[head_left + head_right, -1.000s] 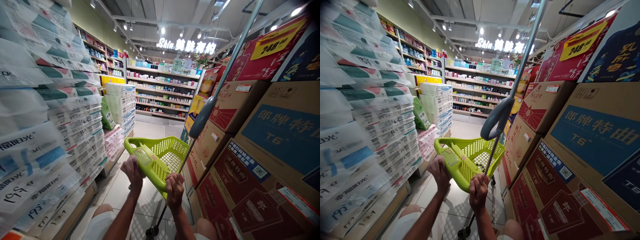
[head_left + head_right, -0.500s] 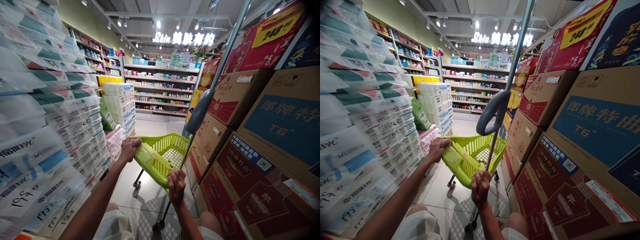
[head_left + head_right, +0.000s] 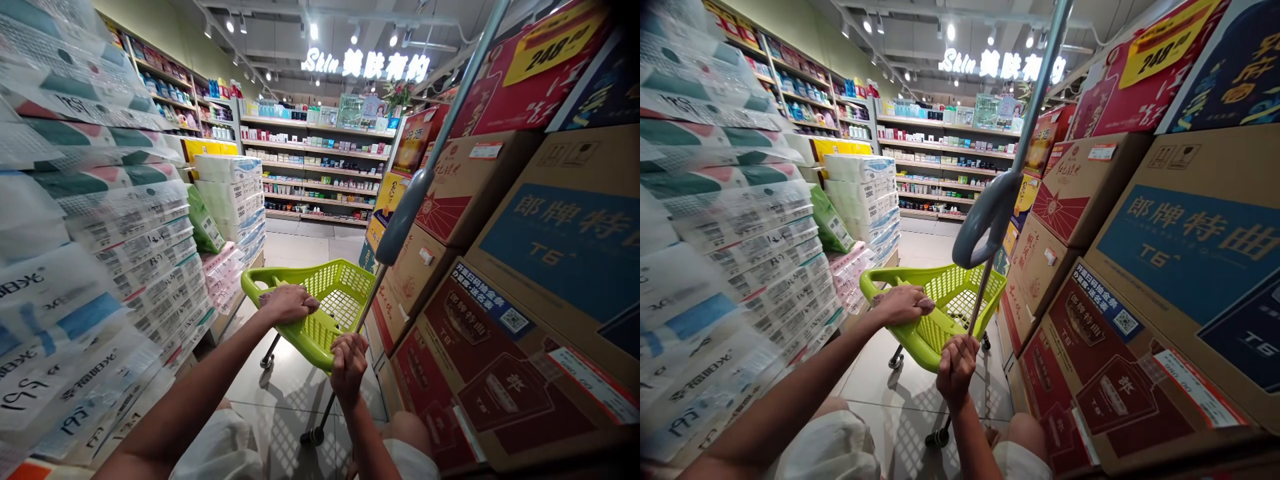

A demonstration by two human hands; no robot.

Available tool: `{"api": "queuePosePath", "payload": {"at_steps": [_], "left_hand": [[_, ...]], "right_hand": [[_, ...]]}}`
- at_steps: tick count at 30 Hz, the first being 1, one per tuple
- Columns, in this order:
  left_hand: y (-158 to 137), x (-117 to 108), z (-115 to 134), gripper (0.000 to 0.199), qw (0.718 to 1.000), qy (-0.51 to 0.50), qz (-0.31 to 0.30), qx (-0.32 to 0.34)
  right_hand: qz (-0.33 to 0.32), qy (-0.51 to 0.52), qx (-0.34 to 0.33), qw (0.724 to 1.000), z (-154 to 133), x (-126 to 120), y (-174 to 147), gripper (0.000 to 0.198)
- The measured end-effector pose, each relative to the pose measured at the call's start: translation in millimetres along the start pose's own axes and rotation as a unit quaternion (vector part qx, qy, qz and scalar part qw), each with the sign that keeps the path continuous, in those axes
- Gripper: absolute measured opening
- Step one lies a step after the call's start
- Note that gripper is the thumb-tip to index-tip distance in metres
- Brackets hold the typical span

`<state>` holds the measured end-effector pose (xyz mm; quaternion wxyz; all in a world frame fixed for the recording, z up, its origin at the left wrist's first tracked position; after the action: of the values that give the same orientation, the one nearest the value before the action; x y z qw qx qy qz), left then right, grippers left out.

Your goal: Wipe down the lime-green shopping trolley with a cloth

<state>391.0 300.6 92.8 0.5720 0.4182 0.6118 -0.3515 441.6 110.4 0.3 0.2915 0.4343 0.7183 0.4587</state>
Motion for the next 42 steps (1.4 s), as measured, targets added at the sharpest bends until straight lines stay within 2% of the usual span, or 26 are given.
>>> {"api": "queuePosePath", "payload": {"at_steps": [4,7,9,12,14,17,20,22,23,24,26,28,30,33,35,37,39,41,42], "left_hand": [[-36.7,4.1,32.3,0.023,0.986,0.004,0.161,0.051],[-68.2,11.8,56.9,0.020,0.953,-0.033,0.288,0.092],[-86.0,24.0,66.0,0.023,0.926,-0.048,0.359,0.109],[-106.3,57.3,64.3,0.031,0.886,-0.008,0.453,0.096],[-114.5,81.6,50.6,0.030,0.854,0.007,0.518,0.043],[-115.1,101.2,10.1,0.025,0.797,-0.097,0.581,-0.137],[-104.3,96.7,-26.9,0.031,0.731,-0.255,0.551,-0.312],[-99.4,87.4,-35.8,0.039,0.696,-0.324,0.521,-0.373],[-99.2,83.3,-34.9,0.040,0.691,-0.336,0.510,-0.386],[-100.2,79.8,-30.7,0.038,0.702,-0.330,0.503,-0.382],[-104.0,75.0,-16.8,0.029,0.757,-0.271,0.497,-0.325],[-107.0,72.1,-6.4,0.027,0.817,-0.196,0.484,-0.244],[-104.8,66.5,-13.1,0.031,0.861,-0.144,0.440,-0.212],[-85.4,48.1,-50.9,0.027,0.916,-0.101,0.297,-0.248],[-65.0,34.6,-73.2,0.026,0.954,-0.074,0.175,-0.233],[-48.4,25.9,-83.5,0.028,0.976,-0.046,0.065,-0.202],[-42.8,22.1,-82.5,0.032,0.980,-0.032,0.013,-0.196],[-48.5,22.7,-72.3,0.034,0.977,-0.043,0.043,-0.204],[-54.8,24.9,-64.9,0.034,0.972,-0.054,0.091,-0.210]], "right_hand": [[0.012,0.008,0.013,1.000,1.4,-10.2,-4.7,0.027],[0.010,0.017,0.028,0.999,2.8,-19.1,-7.1,0.028],[0.002,0.027,0.037,0.999,3.9,-24.1,-7.2,0.029],[-0.012,0.049,0.046,0.998,6.2,-29.5,-5.5,0.031],[-0.016,0.063,0.048,0.997,8.7,-33.1,-3.3,0.032],[-0.030,0.071,0.047,0.996,13.4,-40.0,3.1,0.032],[-0.077,0.049,0.034,0.995,11.3,-46.6,15.0,0.035],[-0.133,-0.023,0.020,0.991,3.1,-45.0,23.3,0.033],[-0.160,-0.077,0.014,0.984,-2.1,-41.5,26.4,0.030],[-0.183,-0.132,0.010,0.974,-7.3,-36.4,28.3,0.027],[-0.206,-0.216,0.007,0.954,-15.5,-23.3,28.5,0.025],[-0.192,-0.260,-0.009,0.946,-19.3,-10.9,25.8,0.029],[-0.162,-0.287,-0.035,0.943,-17.8,-3.4,22.6,0.034],[-0.144,-0.305,-0.066,0.939,-10.3,-2.0,20.2,0.036],[-0.145,-0.311,-0.065,0.937,-5.5,-4.5,20.7,0.036],[-0.138,-0.321,-0.060,0.935,-2.7,-7.4,21.9,0.035],[-0.125,-0.332,-0.058,0.933,-0.7,-10.2,22.5,0.034],[-0.114,-0.342,-0.059,0.931,2.2,-13.3,22.3,0.033],[-0.111,-0.348,-0.059,0.929,4.1,-15.3,21.9,0.032]]}}
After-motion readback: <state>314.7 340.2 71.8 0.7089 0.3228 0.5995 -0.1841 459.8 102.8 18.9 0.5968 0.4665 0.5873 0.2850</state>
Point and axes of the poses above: each hand's wrist, its own y-axis towards the middle knuckle, its own x-axis out of the palm, z = x × y, the point moved 4 cm from there along y, towards the middle knuckle, and after that the axes turned 13 degrees about y, right-handed, at the moved point
